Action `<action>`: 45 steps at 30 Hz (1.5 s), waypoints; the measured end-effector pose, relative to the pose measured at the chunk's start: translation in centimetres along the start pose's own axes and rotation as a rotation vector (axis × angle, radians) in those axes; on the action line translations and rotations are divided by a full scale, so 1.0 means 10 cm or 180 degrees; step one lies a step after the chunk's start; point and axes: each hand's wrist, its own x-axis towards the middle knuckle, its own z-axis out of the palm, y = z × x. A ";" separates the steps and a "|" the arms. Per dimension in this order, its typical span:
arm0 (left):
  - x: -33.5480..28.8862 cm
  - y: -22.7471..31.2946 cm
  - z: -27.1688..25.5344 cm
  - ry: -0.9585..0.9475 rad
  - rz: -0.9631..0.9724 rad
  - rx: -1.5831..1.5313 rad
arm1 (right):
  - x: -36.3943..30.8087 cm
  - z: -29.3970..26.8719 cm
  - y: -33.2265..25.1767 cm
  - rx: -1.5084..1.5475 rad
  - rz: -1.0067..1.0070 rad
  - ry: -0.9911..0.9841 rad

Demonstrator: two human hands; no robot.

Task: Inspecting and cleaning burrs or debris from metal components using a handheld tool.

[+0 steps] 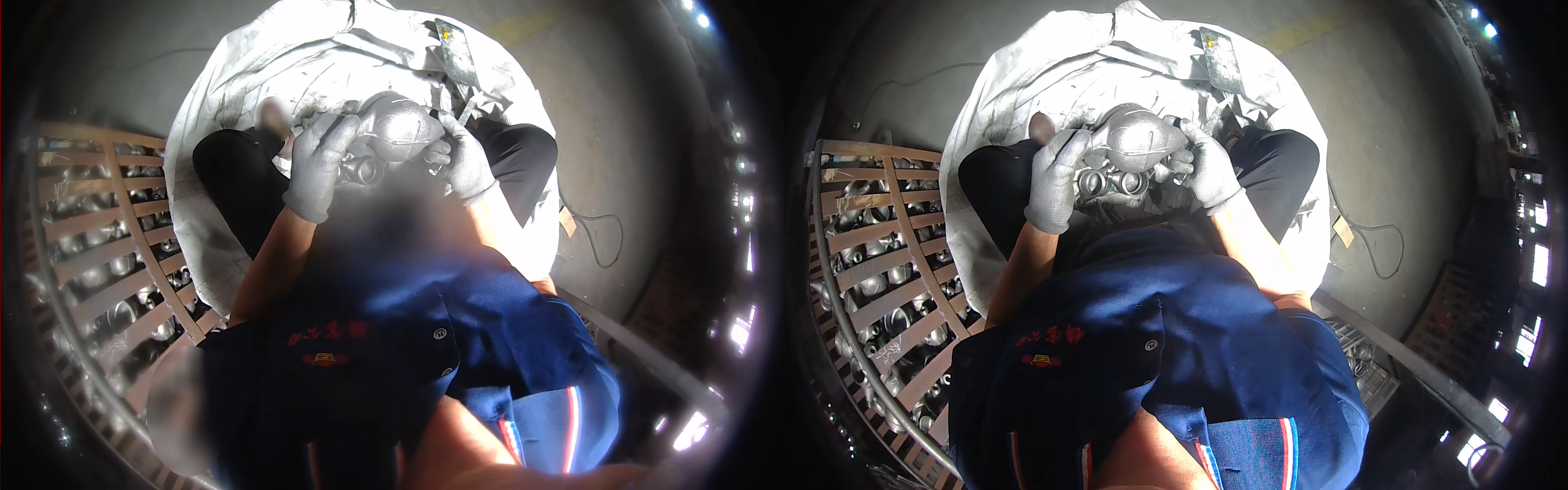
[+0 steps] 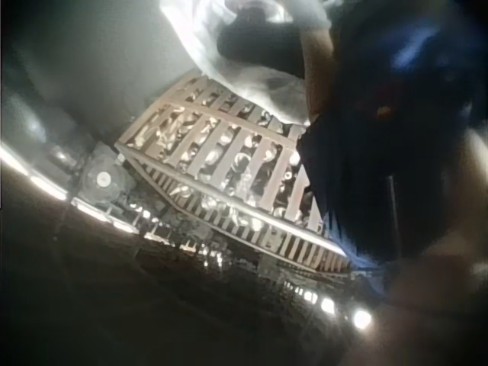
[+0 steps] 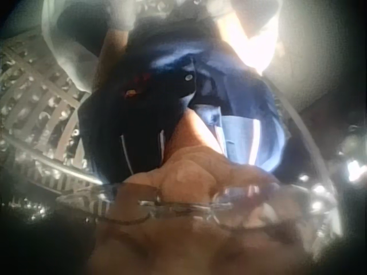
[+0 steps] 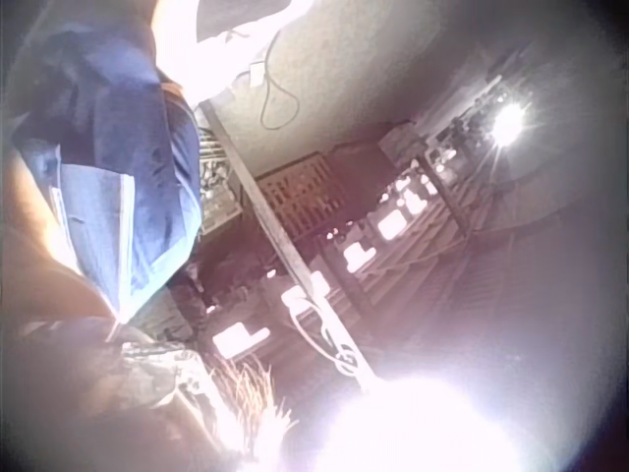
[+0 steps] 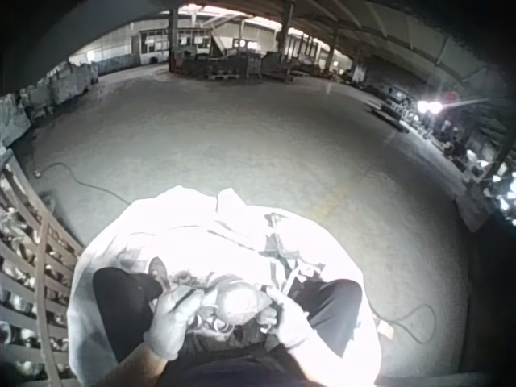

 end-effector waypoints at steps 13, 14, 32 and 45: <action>0.16 -0.29 -0.23 -0.0090 0.0795 0.0353 | -0.37 0.26 -0.11 -0.2752 -0.1136 0.0082; 0.19 -0.43 -0.38 -0.0251 0.0924 0.0390 | -0.34 0.06 -0.06 -0.2698 -0.1081 0.0075; 1.25 -0.67 0.06 -0.1409 -0.0269 0.1430 | -2.64 -1.54 -0.07 0.0196 -0.2645 0.3297; 1.13 -1.10 -0.61 0.0121 -0.1795 0.1203 | -3.91 -4.77 2.04 0.2548 -0.2571 0.5393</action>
